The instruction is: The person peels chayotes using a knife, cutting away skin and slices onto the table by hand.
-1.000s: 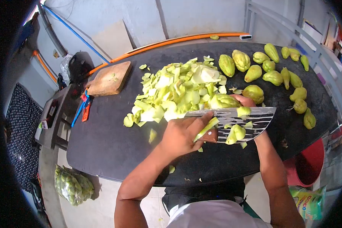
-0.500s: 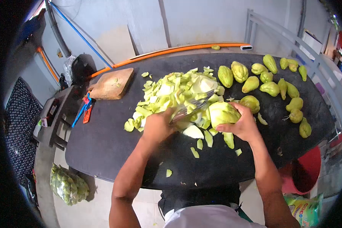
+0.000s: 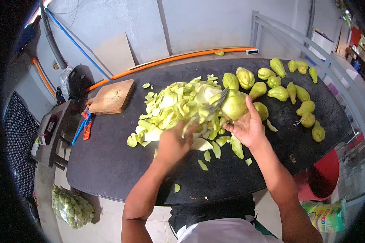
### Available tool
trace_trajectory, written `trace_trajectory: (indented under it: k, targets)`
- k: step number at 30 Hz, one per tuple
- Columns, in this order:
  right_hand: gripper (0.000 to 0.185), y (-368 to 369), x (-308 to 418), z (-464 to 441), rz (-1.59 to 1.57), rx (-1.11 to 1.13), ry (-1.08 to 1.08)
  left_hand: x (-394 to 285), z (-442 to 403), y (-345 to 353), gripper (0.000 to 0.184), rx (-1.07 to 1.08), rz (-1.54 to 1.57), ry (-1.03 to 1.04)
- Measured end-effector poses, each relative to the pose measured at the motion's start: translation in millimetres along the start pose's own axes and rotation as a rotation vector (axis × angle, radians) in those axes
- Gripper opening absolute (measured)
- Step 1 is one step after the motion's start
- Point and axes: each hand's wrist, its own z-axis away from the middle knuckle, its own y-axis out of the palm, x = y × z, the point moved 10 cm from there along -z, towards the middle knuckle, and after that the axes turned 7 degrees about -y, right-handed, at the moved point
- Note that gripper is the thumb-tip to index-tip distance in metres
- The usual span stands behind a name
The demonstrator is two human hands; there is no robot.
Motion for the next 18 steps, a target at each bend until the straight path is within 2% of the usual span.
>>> trace_trajectory:
  k: [2, 4, 5, 7, 9, 11, 14, 15, 18]
  targets:
    - [0.061, 2, -2, -11, -0.013, 0.074, 0.059, -11, 3, 0, 0.038, 0.016, 0.060, 0.022]
    - [0.063, 0, -4, -17, -0.032, 0.013, 0.075, -14, 4, 0, 0.042, 0.005, 0.133, 0.014]
    - [0.064, -1, -6, -17, -0.058, -0.035, 0.081, -16, 7, 2, 0.048, 0.004, 0.016, 0.058]
    - [0.068, 8, -9, -10, -0.084, -0.141, 0.076, -31, 12, 6, 0.055, -0.018, -0.100, 0.217]
    - [0.071, -10, -25, -21, -0.166, -0.043, 0.103, -50, 24, 9, 0.069, -0.063, -0.236, 0.387]
    - [0.075, -13, -37, -21, -0.158, 0.036, 0.110, -60, 30, 13, 0.071, -0.107, -0.297, 0.505]
    - [0.064, -4, -37, -7, -0.091, -0.001, 0.107, -72, 38, 21, 0.071, -0.185, -0.364, 0.637]
    - [0.056, 2, -34, -6, -0.217, 0.067, 0.074, -76, 40, 22, 0.072, -0.186, -0.393, 0.652]
    - [0.045, 0, -32, -5, -0.227, 0.011, 0.110, -83, 46, 26, 0.071, -0.207, -0.425, 0.721]
